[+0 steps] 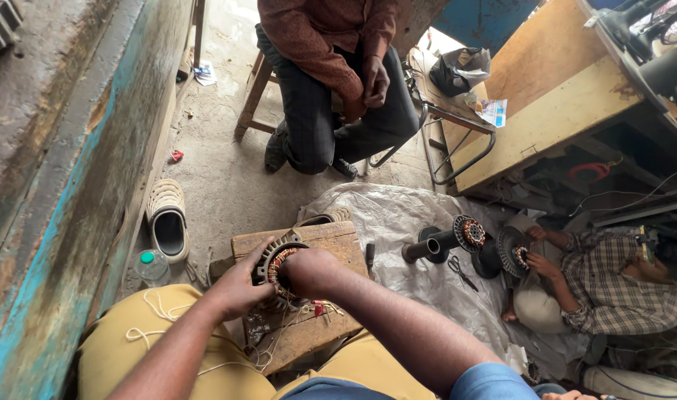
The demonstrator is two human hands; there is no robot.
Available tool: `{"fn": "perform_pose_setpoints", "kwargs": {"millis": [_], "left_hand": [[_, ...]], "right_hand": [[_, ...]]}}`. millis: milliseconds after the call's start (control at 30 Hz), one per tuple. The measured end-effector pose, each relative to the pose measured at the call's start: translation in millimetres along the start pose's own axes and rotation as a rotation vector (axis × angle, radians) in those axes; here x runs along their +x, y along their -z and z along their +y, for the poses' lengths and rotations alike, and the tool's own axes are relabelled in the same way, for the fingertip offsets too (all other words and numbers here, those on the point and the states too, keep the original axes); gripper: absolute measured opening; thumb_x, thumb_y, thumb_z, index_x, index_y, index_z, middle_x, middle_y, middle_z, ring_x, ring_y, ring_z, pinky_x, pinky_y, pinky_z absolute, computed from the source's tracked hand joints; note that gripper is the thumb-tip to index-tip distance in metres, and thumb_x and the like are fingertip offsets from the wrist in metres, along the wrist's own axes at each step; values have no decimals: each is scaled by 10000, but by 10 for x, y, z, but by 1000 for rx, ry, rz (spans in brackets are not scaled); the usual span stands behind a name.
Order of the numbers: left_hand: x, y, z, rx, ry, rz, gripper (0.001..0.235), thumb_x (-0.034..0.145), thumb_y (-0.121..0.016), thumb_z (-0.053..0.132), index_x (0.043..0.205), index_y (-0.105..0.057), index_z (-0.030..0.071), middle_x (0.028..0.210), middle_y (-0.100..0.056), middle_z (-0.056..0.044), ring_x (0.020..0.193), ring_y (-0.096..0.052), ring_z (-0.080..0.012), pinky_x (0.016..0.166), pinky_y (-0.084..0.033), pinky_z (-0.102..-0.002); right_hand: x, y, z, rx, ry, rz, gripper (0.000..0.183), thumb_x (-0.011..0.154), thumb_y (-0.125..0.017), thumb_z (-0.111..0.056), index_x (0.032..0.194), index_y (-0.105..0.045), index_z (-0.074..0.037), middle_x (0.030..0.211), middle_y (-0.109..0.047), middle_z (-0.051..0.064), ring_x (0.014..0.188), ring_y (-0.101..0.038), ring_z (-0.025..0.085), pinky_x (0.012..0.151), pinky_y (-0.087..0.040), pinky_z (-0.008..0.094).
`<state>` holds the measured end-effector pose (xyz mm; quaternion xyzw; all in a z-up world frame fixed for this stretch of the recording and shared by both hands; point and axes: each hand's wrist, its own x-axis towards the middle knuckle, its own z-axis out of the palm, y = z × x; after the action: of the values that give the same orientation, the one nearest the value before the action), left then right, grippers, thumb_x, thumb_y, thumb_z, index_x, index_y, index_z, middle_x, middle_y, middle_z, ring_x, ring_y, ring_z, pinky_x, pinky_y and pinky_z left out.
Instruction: The person sits on the floor and works on a motor stator placed on a small wooden stool. They use a screwdriver to adjust the copper windings and tie them with a white string. Another person is visible in the background working on a similar component.
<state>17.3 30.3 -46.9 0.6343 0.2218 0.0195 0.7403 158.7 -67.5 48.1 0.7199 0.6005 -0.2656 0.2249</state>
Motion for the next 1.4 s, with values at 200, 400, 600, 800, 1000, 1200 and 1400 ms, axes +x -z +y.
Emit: {"fn": "perform_pose_setpoints", "kwargs": {"millis": [200, 400, 600, 800, 1000, 1200, 1400], "left_hand": [[-244, -128, 217, 545, -366, 337, 1020, 772, -859, 257, 1591, -262, 136, 1565, -401, -238, 1407, -419, -428, 1115, -356, -488], [-808, -438, 681, 581, -417, 323, 534, 803, -830, 459, 1182, -645, 132, 1032, -755, -124, 977, -736, -305, 859, -584, -427], [-866, -592, 898, 753, -287, 390, 254, 892, -755, 297, 1084, -710, 138, 913, -768, -103, 814, -759, -282, 760, -602, -421], [-754, -328, 967, 778, -206, 430, 191, 885, -740, 255, 1060, -792, 196, 982, -785, -82, 828, -765, -260, 806, -608, -392], [-778, -190, 1106, 1014, 39, 376, 207, 909, -703, 289, 1082, -796, 225, 982, -772, -90, 863, -742, -302, 810, -589, -433], [-801, -159, 1195, 1173, 78, 303, 166, 895, -684, 282, 966, -788, 173, 926, -757, -93, 875, -729, -314, 791, -576, -460], [-685, -153, 1295, 1175, -25, 308, 176, 880, -679, 264, 872, -711, 91, 866, -722, -108, 840, -709, -322, 754, -565, -474]], "right_hand": [[49, -19, 52, -5, 31, -4, 177, 894, -733, -294, 1039, -756, -195, 957, -762, 69, 875, -749, 261, 776, -608, 430], [34, -123, 121, 100, -8, 154, 216, 825, -812, -309, 992, -767, -179, 924, -758, 91, 880, -736, 276, 789, -589, 443], [-20, -62, 41, 50, -10, 56, 206, 917, -723, -341, 1008, -762, -160, 940, -764, 79, 869, -760, 235, 814, -614, 412], [-81, -73, 84, 156, -17, 128, 211, 942, -660, -231, 1134, -747, -227, 1001, -769, 93, 922, -753, 271, 832, -601, 448], [-165, -107, 265, 417, 45, 224, 407, 806, -750, -142, 1204, -727, -225, 1085, -761, 82, 1006, -728, 288, 883, -572, 439], [-501, -215, 292, 707, 28, 447, 302, 894, -724, -225, 1193, -702, -198, 1108, -773, 61, 974, -761, 267, 880, -591, 399], [-899, -605, 251, 536, 165, 775, 218, 854, -798, -289, 977, -729, -123, 954, -668, 78, 875, -687, 282, 725, -558, 405]]}}
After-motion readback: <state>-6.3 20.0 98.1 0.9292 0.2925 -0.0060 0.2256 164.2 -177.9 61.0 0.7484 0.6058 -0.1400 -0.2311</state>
